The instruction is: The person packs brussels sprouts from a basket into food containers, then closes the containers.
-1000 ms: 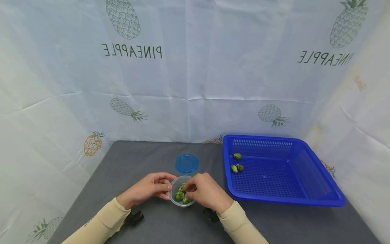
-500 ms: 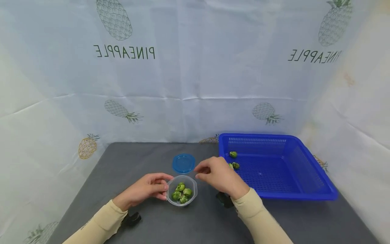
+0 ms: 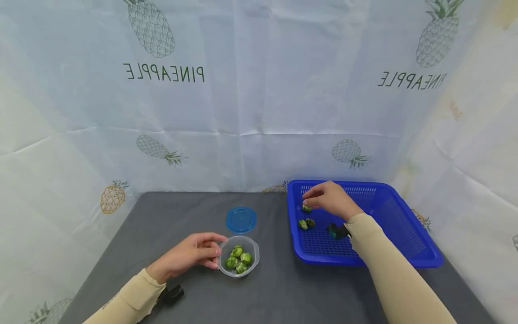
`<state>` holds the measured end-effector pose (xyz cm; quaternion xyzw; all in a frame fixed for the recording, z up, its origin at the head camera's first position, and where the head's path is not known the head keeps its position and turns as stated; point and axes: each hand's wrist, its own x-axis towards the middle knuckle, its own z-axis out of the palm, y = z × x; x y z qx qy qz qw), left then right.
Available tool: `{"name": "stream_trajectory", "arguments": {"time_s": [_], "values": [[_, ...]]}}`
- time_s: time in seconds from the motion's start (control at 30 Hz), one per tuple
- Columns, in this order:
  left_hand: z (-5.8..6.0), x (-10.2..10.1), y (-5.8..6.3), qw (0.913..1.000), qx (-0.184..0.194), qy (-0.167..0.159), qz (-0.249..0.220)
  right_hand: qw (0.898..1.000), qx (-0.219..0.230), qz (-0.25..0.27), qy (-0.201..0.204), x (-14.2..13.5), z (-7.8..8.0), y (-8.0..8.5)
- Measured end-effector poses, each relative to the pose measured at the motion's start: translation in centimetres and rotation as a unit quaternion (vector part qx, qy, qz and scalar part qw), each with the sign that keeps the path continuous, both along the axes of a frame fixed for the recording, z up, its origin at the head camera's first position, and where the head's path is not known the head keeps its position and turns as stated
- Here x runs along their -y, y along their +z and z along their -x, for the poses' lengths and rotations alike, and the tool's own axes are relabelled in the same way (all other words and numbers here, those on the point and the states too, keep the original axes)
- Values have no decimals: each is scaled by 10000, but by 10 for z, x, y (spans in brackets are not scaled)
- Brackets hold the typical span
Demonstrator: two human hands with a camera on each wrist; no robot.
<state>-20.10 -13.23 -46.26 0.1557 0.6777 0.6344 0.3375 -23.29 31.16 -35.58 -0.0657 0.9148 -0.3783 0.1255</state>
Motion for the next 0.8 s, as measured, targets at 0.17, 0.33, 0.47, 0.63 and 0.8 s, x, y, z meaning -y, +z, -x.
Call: {"name": "stream_trajectory", "arguments": {"time_s": [0.17, 0.33, 0.47, 0.63, 0.8], "values": [[-1, 1, -1, 10000, 56, 9, -15, 9994, 288, -193, -46, -15, 20, -20], [0, 1, -1, 10000, 14, -10, -29, 9986, 390, -339, -107, -23, 32, -34], [-1, 1, 0, 10000, 19, -12, -28, 9976, 487, -467, -169, -29, 37, -42], [-1, 0, 0, 10000, 20, -19, -36, 9965, 511, -624, -233, -35, 42, -50], [-2, 1, 2, 10000, 42, 13, -52, 9962, 553, -605, -280, -35, 44, -53]]}}
